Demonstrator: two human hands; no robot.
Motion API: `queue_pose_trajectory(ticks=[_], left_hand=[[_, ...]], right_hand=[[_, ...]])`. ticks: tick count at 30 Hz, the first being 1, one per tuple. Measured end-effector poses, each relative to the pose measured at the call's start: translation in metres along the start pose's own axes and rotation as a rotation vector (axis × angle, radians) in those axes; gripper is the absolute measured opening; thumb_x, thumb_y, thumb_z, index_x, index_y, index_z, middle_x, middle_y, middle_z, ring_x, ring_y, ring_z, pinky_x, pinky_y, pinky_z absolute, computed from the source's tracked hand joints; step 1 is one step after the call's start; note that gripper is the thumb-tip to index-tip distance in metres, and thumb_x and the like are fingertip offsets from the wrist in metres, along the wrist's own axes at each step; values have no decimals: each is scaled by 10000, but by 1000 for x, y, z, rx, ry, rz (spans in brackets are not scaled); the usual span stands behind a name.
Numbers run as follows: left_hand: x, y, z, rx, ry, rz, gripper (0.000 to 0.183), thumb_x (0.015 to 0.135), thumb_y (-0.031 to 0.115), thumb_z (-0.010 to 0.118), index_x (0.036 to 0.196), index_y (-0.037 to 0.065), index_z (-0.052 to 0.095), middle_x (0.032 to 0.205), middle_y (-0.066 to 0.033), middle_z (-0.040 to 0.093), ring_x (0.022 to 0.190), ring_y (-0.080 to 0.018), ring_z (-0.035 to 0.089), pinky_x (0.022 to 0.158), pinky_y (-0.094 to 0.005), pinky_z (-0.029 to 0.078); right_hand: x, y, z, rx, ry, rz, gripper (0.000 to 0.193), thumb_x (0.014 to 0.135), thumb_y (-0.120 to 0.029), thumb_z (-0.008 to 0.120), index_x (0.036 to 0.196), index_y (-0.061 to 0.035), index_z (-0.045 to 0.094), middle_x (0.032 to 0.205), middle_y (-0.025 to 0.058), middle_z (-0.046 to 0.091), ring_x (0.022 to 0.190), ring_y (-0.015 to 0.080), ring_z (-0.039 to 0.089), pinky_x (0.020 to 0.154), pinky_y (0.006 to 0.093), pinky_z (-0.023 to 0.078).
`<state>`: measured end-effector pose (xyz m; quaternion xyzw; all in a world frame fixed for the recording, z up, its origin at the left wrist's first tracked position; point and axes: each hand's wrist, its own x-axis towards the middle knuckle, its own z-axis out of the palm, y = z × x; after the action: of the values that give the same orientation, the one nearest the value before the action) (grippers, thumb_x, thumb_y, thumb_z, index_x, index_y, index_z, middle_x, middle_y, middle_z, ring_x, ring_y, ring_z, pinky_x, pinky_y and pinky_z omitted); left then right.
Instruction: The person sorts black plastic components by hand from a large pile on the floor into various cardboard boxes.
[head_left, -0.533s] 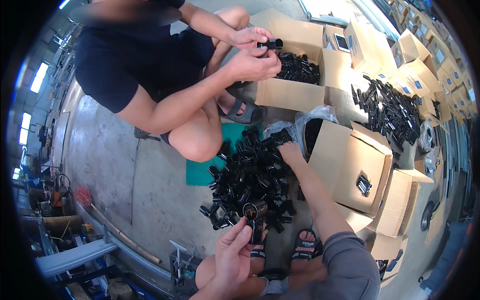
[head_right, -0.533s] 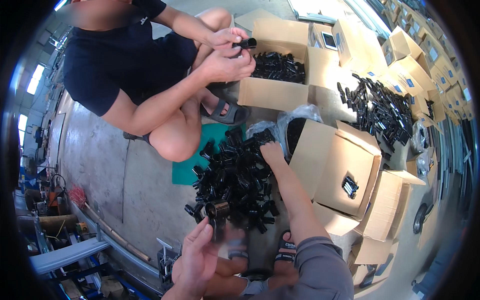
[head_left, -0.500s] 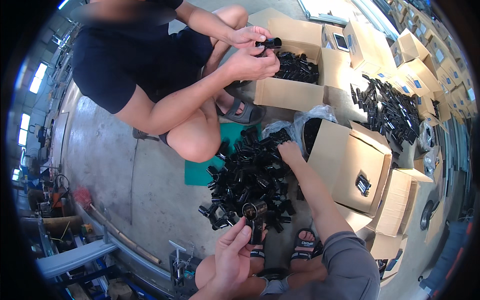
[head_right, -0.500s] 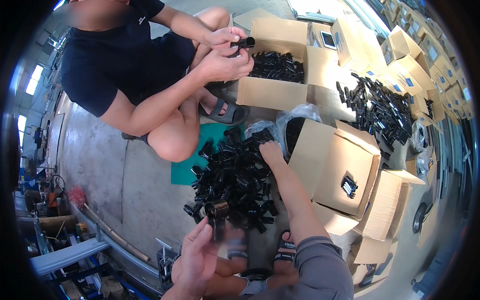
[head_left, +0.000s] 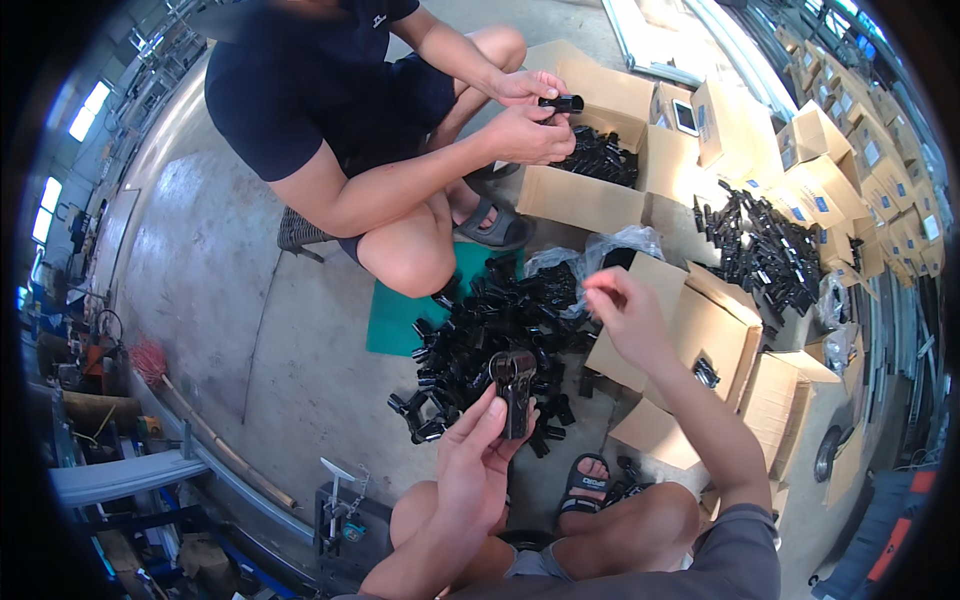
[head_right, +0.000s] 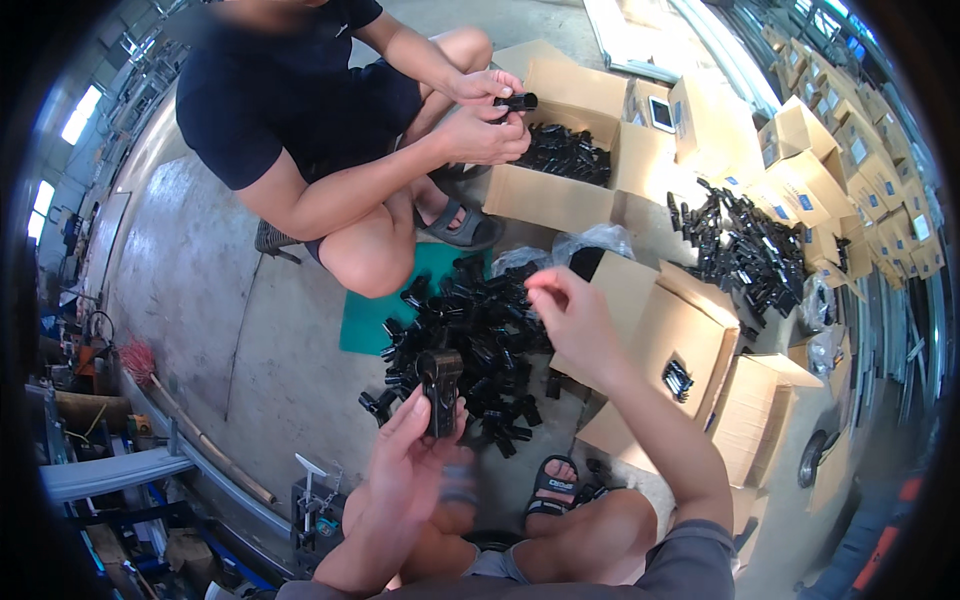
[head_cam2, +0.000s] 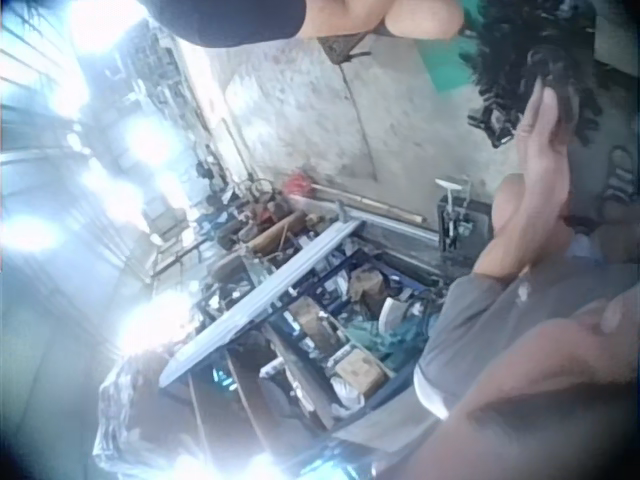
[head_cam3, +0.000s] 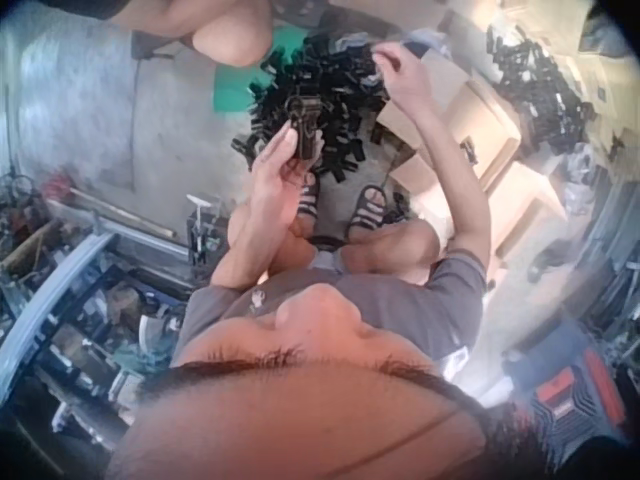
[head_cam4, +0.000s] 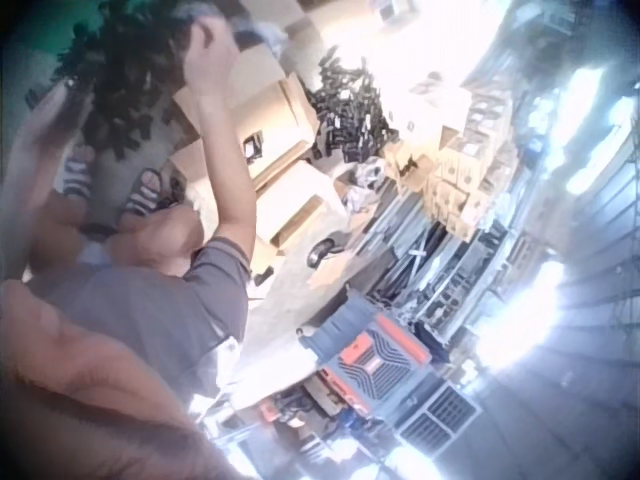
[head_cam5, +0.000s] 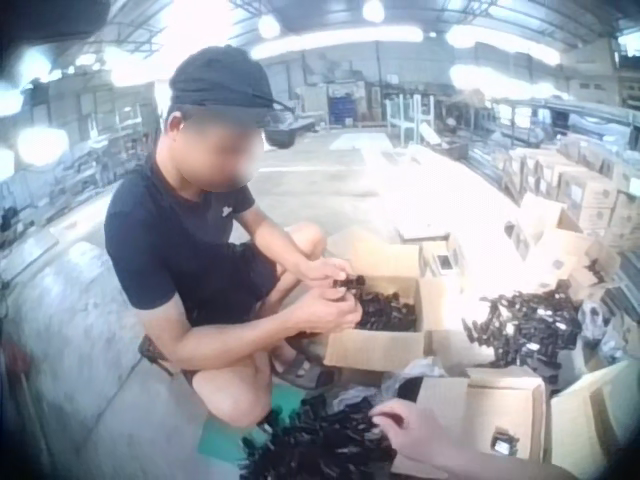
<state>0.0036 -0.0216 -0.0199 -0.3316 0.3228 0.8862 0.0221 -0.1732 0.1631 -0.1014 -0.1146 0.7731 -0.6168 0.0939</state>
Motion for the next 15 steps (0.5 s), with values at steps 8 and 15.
queue_pose_trajectory(ticks=[8, 15], left_hand=[[-26, -19, 9, 67, -148, 123, 423, 989, 134, 571, 1377, -20, 497, 1101, -151, 689, 938, -200, 706, 827, -281, 583], [-46, -36, 13, 90, -309, 291, 333, 949, 15, 620, 1279, -26, 605, 1129, -120, 697, 973, -145, 672, 888, -288, 542]], right_hand=[[-148, -117, 27, 262, 49, 40, 211, 989, -58, 548, 1175, 13, 619, 1138, 125, 669, 974, 164, 659, 836, 282, 530], [-182, -130, 33, 293, 237, 35, 200, 936, -16, 616, 1130, 9, 659, 1022, 79, 692, 882, 120, 647, 808, 251, 508]])
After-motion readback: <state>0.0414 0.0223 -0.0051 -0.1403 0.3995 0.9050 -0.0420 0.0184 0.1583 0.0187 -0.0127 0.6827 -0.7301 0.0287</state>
